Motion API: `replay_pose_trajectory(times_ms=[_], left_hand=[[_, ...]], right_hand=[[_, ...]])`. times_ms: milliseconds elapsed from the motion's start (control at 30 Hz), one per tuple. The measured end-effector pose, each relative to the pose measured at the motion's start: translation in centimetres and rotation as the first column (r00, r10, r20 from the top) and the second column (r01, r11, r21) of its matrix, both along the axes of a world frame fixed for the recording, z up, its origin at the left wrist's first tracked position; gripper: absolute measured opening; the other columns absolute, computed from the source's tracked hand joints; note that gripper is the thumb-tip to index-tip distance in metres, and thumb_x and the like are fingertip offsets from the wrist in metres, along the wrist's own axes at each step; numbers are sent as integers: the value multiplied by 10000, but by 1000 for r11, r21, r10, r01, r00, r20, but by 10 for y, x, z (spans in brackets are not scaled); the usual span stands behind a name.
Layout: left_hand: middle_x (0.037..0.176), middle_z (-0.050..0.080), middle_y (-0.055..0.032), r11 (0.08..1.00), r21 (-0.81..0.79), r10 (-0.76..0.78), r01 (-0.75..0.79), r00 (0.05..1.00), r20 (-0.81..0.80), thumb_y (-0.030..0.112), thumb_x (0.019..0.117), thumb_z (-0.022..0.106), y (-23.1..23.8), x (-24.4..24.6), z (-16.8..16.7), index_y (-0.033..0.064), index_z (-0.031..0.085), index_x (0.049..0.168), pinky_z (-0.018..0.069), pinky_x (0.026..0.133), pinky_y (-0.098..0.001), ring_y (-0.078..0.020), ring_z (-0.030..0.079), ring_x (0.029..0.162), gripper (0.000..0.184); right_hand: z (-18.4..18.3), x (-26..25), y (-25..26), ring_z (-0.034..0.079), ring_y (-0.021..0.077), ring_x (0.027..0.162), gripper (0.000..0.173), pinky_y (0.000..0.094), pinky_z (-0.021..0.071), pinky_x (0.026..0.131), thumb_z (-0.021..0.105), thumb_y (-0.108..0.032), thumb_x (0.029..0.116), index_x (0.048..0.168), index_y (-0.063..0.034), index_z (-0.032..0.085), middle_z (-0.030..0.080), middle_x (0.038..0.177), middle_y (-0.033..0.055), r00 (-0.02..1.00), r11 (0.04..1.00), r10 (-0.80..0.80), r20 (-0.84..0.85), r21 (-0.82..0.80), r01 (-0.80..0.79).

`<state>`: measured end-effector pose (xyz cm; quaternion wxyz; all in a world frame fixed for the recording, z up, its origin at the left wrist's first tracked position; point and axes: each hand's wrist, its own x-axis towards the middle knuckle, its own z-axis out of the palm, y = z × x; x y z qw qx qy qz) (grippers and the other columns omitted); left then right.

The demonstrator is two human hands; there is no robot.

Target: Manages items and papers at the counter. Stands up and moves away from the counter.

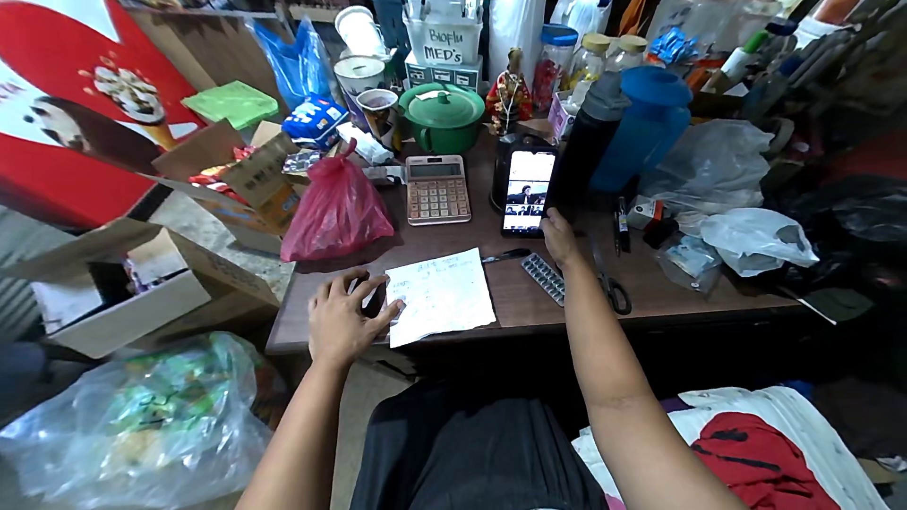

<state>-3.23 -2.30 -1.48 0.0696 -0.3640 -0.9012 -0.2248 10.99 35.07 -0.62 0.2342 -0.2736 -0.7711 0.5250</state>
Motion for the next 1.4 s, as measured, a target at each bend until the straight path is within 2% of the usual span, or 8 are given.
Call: replay_pose_trajectory(times_ms=[300,467,633,800,933,1167,1233,1400], left_hand=[[1423,574,-157,1000,6,-1,1,1000,-4,742,829,561,0,0,0,203,724,1259,347,1016,-684,-456,476,1326,708],[1430,569,-149,1000,-13,5,-5,1000,14,738,834,562,-1,1,2,208,719,1272,341,1026,-684,-449,475,1327,705],[1451,546,-149,1000,-26,3,-1,999,50,682,846,624,-2,1,4,205,701,1296,330,1024,-695,-458,456,1334,660],[1483,512,-164,998,-57,-20,23,999,48,710,865,585,-4,0,4,209,676,1329,328,1015,-705,-477,431,1349,689],[1478,514,-172,998,-49,-31,33,999,29,721,875,557,-5,0,2,205,671,1333,343,995,-703,-491,440,1329,700],[1486,500,-185,999,-46,-21,24,998,51,704,878,571,-3,2,5,190,669,1334,331,994,-717,-503,425,1337,694],[1479,508,-183,999,-41,-26,28,999,44,711,877,563,-4,1,4,190,671,1330,334,994,-710,-500,428,1337,699],[1464,526,-182,999,-39,-7,9,999,33,736,856,546,-1,0,3,211,680,1317,332,996,-711,-493,436,1337,711]], right_hand=[[1,0,0,570,338,1241,406,486,437,1056,377,-113,1061,1389,96,492,585,1311,306,1000,1000,-6,7,4,6],[2,0,-1,535,345,1313,433,486,412,1102,375,-125,1064,1426,93,470,549,1384,313,1000,1000,-4,23,-11,4],[1,0,0,562,319,1261,403,473,438,1063,382,-115,1053,1376,88,511,580,1338,289,1000,1000,0,17,4,0],[-1,0,3,554,313,1283,417,456,429,1085,390,-113,1056,1406,86,497,570,1365,291,1000,1000,-1,20,2,1],[-5,-2,5,599,248,1161,369,410,468,1012,380,-97,1042,1325,78,539,621,1244,240,1000,1000,5,-18,19,-5],[-4,-2,5,587,247,1180,404,409,457,1017,379,-120,1048,1374,69,524,616,1272,239,1000,1000,2,-2,30,-2],[-5,-3,5,592,229,1145,386,394,462,993,378,-114,1043,1348,63,536,624,1234,223,1000,1000,0,-9,21,0],[-6,-5,7,595,234,1178,389,397,464,1015,382,-108,1036,1346,70,534,618,1271,232,1000,1000,6,-15,15,-6]])
